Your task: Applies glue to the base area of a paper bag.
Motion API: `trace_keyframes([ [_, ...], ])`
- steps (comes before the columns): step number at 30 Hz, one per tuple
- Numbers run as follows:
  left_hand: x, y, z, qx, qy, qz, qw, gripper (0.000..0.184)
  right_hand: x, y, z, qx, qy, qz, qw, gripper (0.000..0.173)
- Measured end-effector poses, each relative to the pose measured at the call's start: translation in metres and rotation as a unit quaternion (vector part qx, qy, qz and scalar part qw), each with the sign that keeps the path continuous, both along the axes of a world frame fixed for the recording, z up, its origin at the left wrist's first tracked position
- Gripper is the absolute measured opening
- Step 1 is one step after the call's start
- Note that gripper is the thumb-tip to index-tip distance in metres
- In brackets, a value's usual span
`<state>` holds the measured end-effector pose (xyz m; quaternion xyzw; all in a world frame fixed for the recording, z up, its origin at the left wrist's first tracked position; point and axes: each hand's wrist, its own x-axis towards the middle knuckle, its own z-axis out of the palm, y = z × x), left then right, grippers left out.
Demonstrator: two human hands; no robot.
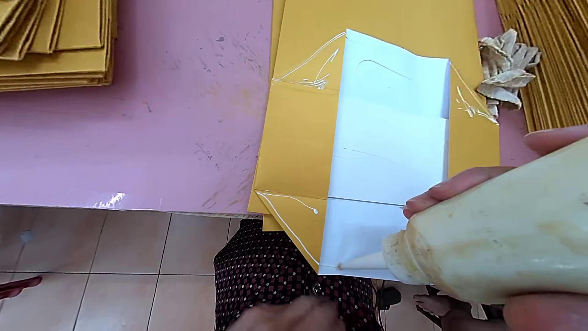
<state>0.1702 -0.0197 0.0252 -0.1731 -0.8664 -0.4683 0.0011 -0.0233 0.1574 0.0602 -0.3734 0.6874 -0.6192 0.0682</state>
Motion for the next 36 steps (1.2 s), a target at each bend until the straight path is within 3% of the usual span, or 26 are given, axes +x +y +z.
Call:
trace_keyframes([
  [3,0.001,-0.016,-0.018,-0.020,-0.060,0.003,0.998,0.027,0.000,0.010,-0.002,-0.016,-0.009,0.005,1.000,0.088],
  [5,-0.003,-0.022,-0.041,-0.008,-0.030,0.027,0.999,0.030,0.000,0.017,0.000,-0.018,-0.021,0.006,1.000,0.085],
  [9,-0.015,-0.028,-0.072,0.136,0.013,0.054,0.989,0.038,-0.002,0.035,-0.003,-0.019,-0.021,-0.016,0.999,0.087],
  [12,-0.017,-0.029,-0.077,0.259,-0.016,0.039,0.965,0.037,-0.007,0.051,-0.004,-0.008,-0.003,-0.036,0.999,0.088],
  [16,-0.017,-0.028,-0.075,0.349,-0.047,0.039,0.935,0.031,-0.010,0.071,-0.008,-0.004,0.014,-0.066,0.998,0.089],
  [30,-0.018,-0.028,-0.076,0.371,-0.054,0.050,0.926,0.023,-0.005,0.117,-0.004,-0.014,-0.049,-0.120,0.991,0.081],
  [36,-0.019,-0.028,-0.076,0.379,-0.050,0.045,0.923,0.024,-0.002,0.126,-0.003,-0.017,-0.065,-0.111,0.991,0.085],
])
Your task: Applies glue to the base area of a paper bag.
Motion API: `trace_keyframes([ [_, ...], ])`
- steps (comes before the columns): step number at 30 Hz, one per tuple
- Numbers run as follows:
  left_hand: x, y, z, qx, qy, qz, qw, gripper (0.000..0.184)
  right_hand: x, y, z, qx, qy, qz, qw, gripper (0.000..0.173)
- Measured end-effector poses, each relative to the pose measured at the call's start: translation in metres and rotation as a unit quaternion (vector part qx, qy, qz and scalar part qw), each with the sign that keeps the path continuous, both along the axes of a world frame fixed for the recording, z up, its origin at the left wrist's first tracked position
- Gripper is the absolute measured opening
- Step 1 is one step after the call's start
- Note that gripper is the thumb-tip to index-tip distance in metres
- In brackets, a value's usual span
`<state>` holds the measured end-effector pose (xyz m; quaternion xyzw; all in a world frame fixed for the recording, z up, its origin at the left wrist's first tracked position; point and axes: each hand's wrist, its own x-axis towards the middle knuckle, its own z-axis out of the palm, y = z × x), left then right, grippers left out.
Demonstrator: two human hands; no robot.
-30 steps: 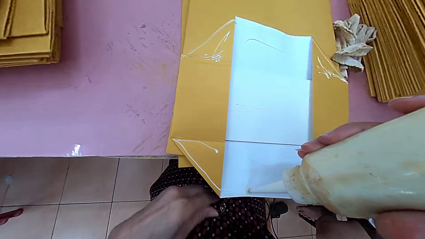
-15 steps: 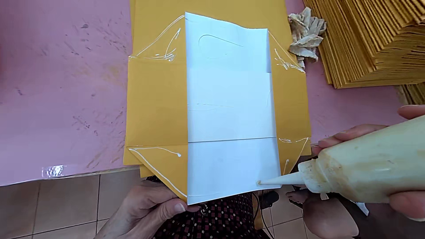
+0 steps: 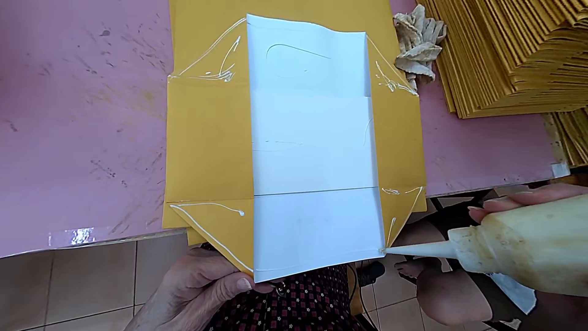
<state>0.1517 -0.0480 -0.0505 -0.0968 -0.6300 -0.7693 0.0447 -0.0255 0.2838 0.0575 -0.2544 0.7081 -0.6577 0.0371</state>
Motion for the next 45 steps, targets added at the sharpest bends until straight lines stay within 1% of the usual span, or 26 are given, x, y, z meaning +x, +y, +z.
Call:
trace_keyframes([
  [6,0.000,0.001,-0.001,0.006,0.002,0.004,1.000,0.024,0.003,-0.007,-0.006,-0.003,0.014,0.004,1.000,0.084],
  [11,0.000,0.000,-0.002,-0.008,0.005,0.016,1.000,0.024,0.005,-0.022,-0.009,-0.026,0.014,0.027,0.999,0.086],
  [15,-0.001,0.000,-0.001,0.000,0.011,0.013,1.000,0.025,0.004,-0.037,-0.009,-0.038,0.020,0.054,0.998,0.093],
  [19,-0.001,-0.001,-0.002,-0.007,0.016,0.017,1.000,0.025,0.005,-0.053,-0.009,-0.041,0.027,0.071,0.996,0.092],
  [22,-0.002,-0.001,-0.002,-0.007,0.021,0.015,1.000,0.027,0.005,-0.065,-0.008,-0.026,0.054,0.077,0.995,0.092],
  [37,-0.003,-0.001,-0.001,0.003,0.031,0.015,0.999,0.029,0.012,-0.120,-0.005,-0.033,0.048,0.113,0.992,0.086],
  [41,-0.004,0.000,0.000,0.004,0.032,0.017,0.999,0.029,0.013,-0.130,-0.004,-0.044,0.038,0.125,0.990,0.082],
  [44,-0.003,0.002,-0.001,0.018,0.028,0.023,0.999,0.028,0.012,-0.131,-0.002,-0.035,0.025,0.134,0.990,0.083],
  [45,-0.003,0.003,-0.001,0.021,0.025,0.028,0.999,0.027,0.011,-0.132,-0.001,-0.036,0.016,0.143,0.989,0.080],
])
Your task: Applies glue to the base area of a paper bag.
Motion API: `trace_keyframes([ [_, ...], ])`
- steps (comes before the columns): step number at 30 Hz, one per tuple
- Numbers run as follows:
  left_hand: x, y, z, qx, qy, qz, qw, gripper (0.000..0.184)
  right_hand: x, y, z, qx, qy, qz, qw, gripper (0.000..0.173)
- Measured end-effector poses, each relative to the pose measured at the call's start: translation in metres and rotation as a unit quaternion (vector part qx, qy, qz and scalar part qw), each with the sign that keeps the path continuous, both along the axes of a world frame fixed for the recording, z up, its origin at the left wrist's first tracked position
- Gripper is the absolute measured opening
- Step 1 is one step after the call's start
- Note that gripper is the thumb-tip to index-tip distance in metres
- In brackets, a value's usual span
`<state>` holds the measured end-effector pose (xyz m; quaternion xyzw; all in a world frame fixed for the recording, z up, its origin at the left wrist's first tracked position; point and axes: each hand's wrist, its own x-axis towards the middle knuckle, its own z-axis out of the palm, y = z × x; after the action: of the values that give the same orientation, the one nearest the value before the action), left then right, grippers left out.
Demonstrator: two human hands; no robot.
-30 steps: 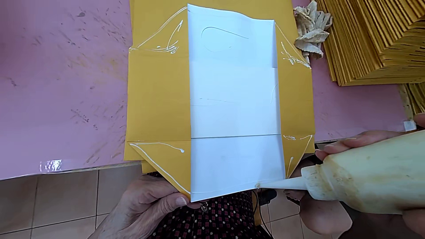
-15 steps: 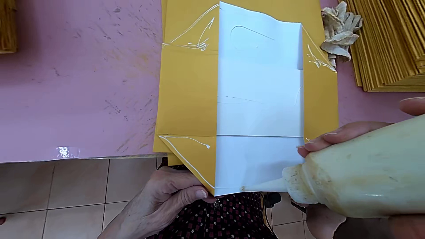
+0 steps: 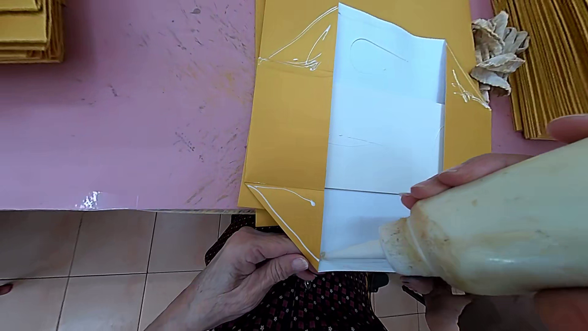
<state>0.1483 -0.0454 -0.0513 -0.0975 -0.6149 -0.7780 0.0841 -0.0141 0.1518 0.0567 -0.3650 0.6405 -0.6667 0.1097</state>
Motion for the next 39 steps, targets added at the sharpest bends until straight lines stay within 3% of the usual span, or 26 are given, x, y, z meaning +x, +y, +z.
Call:
trace_keyframes([
  [3,0.000,0.000,0.001,0.002,-0.006,0.021,1.000,0.024,-0.002,-0.001,0.001,0.010,-0.015,0.011,1.000,0.073],
  [9,0.001,-0.002,0.000,0.026,-0.019,0.043,0.999,0.021,0.005,0.005,-0.006,0.001,0.043,-0.043,0.998,0.087],
  [15,0.000,-0.001,0.001,0.028,-0.017,0.050,0.998,0.019,0.006,0.012,0.002,-0.004,-0.055,0.031,0.998,0.081],
  [17,0.000,0.000,0.001,0.028,-0.020,0.052,0.998,0.019,0.007,0.006,0.001,-0.002,-0.043,0.023,0.999,0.074],
  [24,0.000,0.001,0.001,0.026,-0.027,0.055,0.998,0.020,-0.002,-0.004,-0.005,-0.001,0.020,-0.026,0.999,0.082],
  [39,0.000,0.001,0.002,0.037,-0.031,0.048,0.998,0.019,-0.011,0.005,-0.001,0.008,-0.043,0.021,0.999,0.078],
])
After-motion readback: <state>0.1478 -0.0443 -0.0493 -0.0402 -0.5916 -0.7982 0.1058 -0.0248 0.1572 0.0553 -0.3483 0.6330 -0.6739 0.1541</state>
